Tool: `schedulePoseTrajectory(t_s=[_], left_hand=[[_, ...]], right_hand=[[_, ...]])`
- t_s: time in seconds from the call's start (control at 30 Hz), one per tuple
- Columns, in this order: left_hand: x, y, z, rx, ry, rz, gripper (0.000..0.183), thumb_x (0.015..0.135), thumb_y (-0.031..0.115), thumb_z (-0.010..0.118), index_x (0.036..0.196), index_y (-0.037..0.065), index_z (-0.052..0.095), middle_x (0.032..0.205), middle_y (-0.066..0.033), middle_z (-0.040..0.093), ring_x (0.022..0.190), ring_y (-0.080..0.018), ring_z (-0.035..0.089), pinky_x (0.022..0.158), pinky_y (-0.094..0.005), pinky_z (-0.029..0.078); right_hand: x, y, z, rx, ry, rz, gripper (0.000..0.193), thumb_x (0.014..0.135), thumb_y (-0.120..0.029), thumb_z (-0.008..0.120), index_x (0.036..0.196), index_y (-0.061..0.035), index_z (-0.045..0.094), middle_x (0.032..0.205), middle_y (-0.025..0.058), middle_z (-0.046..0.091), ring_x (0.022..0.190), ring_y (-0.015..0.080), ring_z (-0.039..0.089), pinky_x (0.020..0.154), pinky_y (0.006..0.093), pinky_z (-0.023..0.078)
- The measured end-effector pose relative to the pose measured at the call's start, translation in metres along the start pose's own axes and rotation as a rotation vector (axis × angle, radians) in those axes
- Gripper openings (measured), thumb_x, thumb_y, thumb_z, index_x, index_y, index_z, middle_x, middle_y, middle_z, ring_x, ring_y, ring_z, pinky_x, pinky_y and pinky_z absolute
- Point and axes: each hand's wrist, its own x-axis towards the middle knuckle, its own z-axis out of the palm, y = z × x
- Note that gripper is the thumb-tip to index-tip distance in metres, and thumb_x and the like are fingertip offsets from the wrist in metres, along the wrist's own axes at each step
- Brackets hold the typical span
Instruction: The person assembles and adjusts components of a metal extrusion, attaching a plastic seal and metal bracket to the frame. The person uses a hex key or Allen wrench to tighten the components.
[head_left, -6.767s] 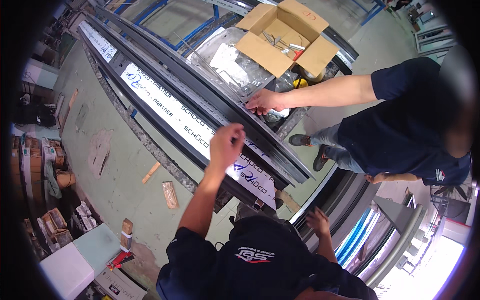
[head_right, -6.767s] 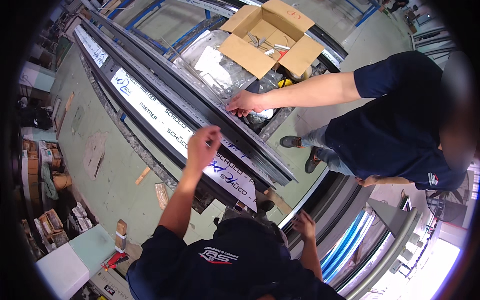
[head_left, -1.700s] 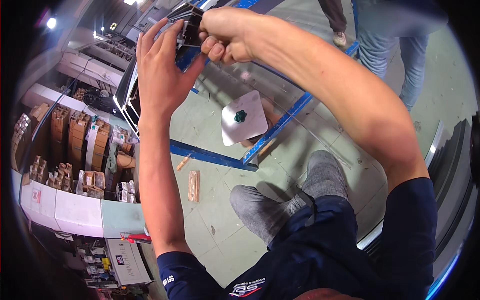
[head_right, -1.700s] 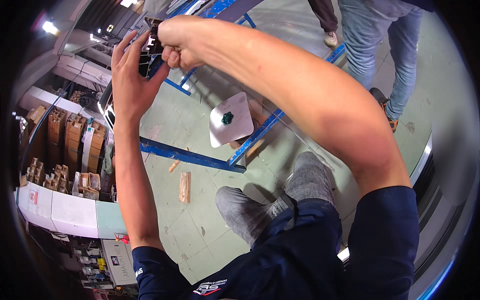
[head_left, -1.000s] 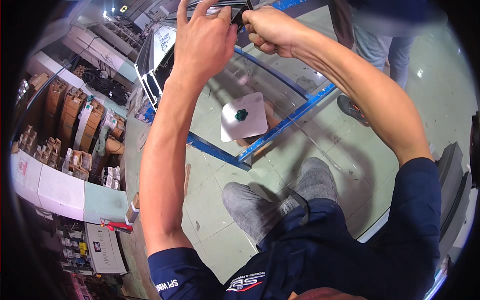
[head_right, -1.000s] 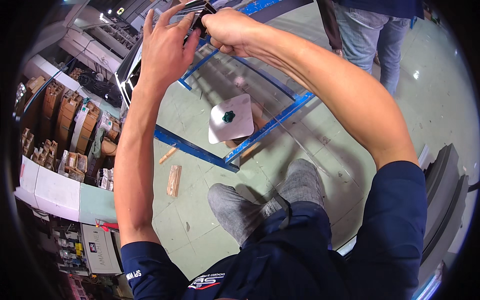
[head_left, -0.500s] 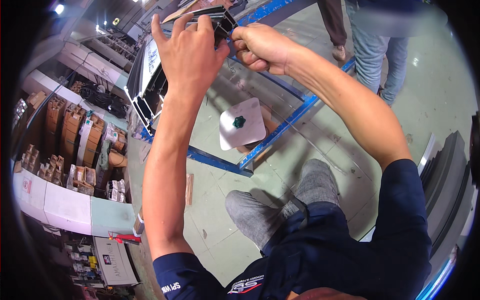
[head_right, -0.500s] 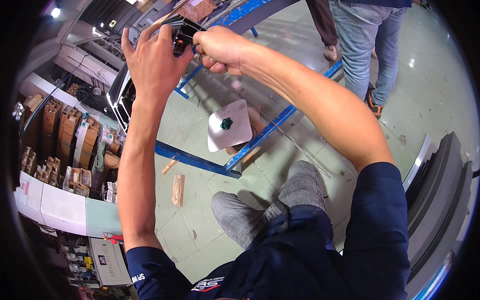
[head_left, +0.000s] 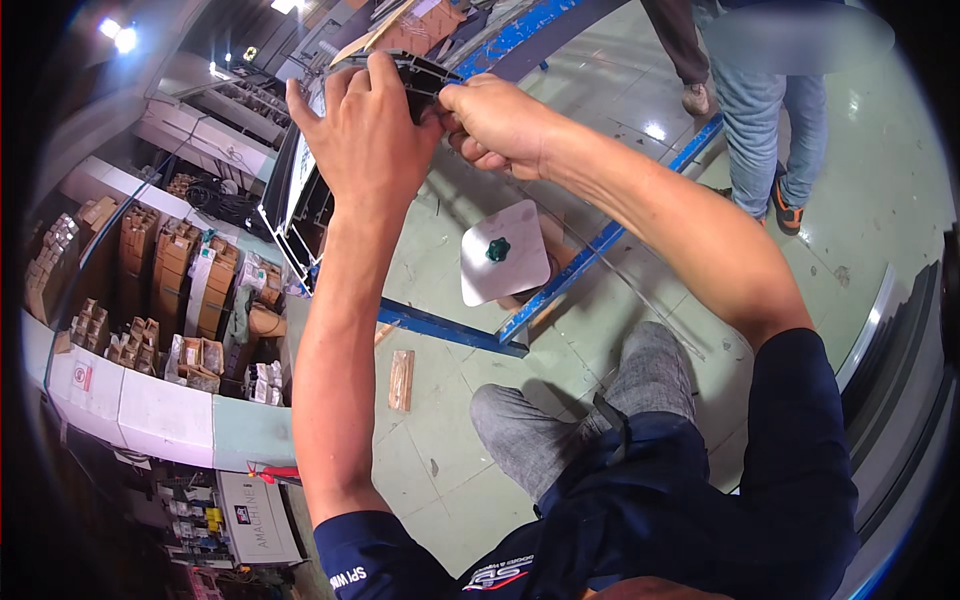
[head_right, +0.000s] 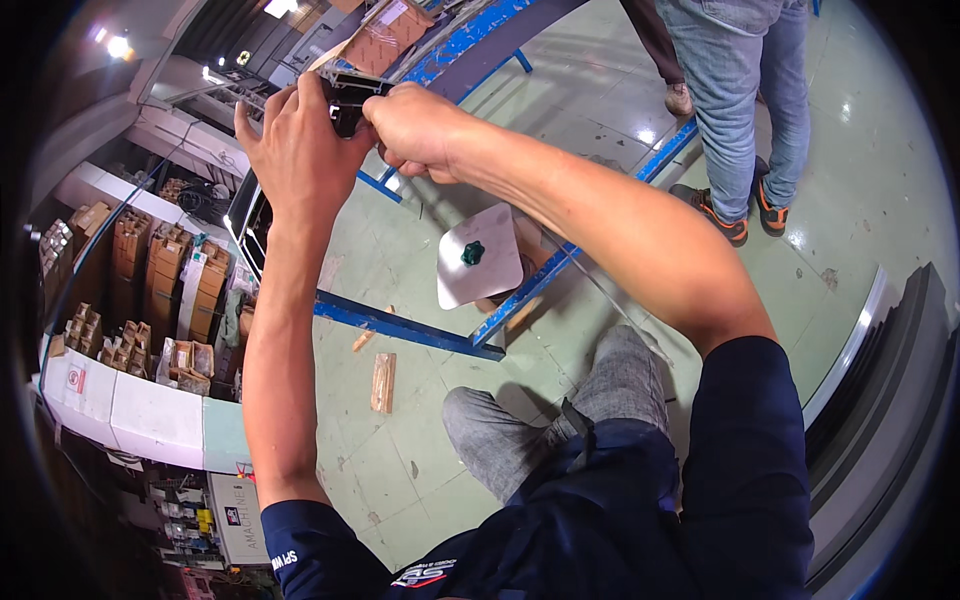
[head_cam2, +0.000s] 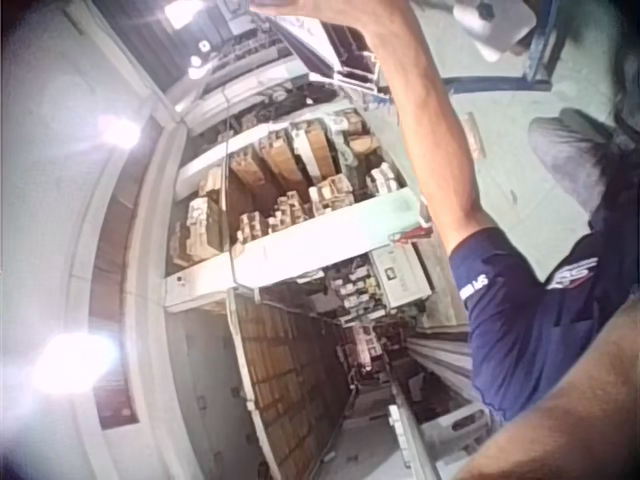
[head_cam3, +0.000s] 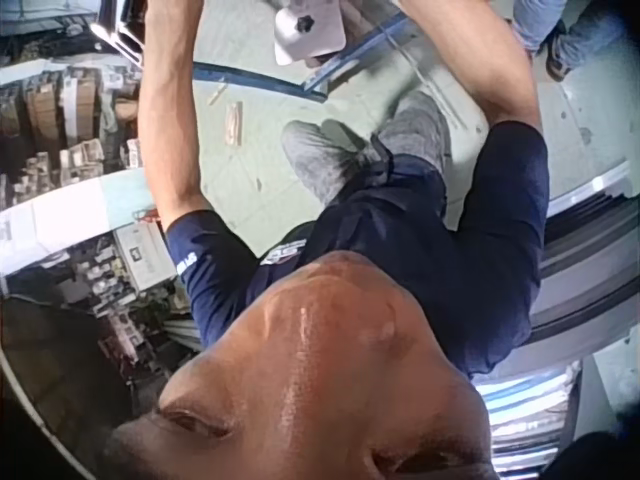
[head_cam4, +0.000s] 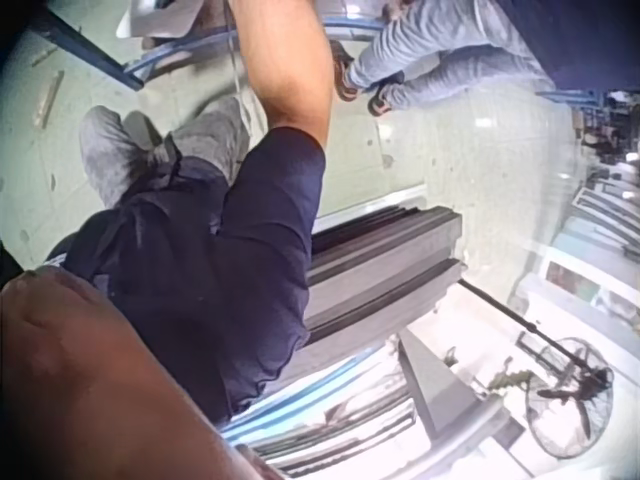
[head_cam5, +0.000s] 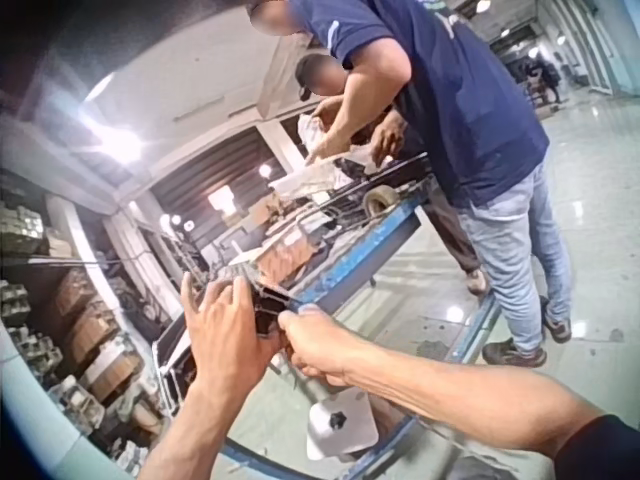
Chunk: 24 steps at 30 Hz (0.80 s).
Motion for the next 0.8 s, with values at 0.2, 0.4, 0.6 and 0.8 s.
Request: schedulePoseTrajectory(t_s=[0.2,0.4,0.6,0.8], left_hand=[[0.0,0.0,0.004,0.074,-0.018,-0.013,0.047,0.073,0.031,0.083,0.104,0.004,0.06,0.098,-0.0093,0.075,0.112,-0.0276,0.067,0.117,-0.069,0.023],[0.003,0.002,0.003,0.098,-0.023,0.018,0.042,0.07,0.026,0.081,0.1,0.006,0.059,0.095,-0.0087,0.074,0.106,-0.0267,0.07,0.118,-0.071,0.018],[0.0,-0.002,0.007,0.084,-0.017,0.027,0.04,0.071,0.025,0.08,0.098,0.006,0.059,0.096,-0.0087,0.074,0.104,-0.0254,0.071,0.119,-0.0716,0.015],[-0.004,-0.007,0.013,0.026,0.072,0.06,0.043,0.072,0.033,0.083,0.097,0.007,0.06,0.096,-0.0068,0.074,0.104,-0.0235,0.07,0.12,-0.0712,0.013]], right_hand=[[0.003,0.002,0.001,0.021,-0.011,-0.037,0.026,0.101,-0.019,0.042,0.089,-0.0025,0.059,0.067,0.0017,0.047,0.049,0.0076,0.036,0.037,0.0258,0.027],[0.003,0.0,0.008,0.051,0.064,-0.054,0.027,0.098,-0.018,0.044,0.08,-0.0012,0.055,0.06,0.0054,0.048,0.044,0.0123,0.039,0.036,0.0319,0.03],[-0.003,-0.003,0.012,0.053,0.079,-0.024,0.023,0.1,-0.02,0.044,0.085,-0.0057,0.056,0.069,0.0011,0.047,0.051,0.0077,0.037,0.039,0.0251,0.025],[-0.005,-0.029,-0.012,0.072,-0.132,0.335,0.018,0.103,-0.02,0.045,0.099,-0.004,0.053,0.071,0.0009,0.046,0.05,0.0053,0.035,0.033,0.0186,0.025]])
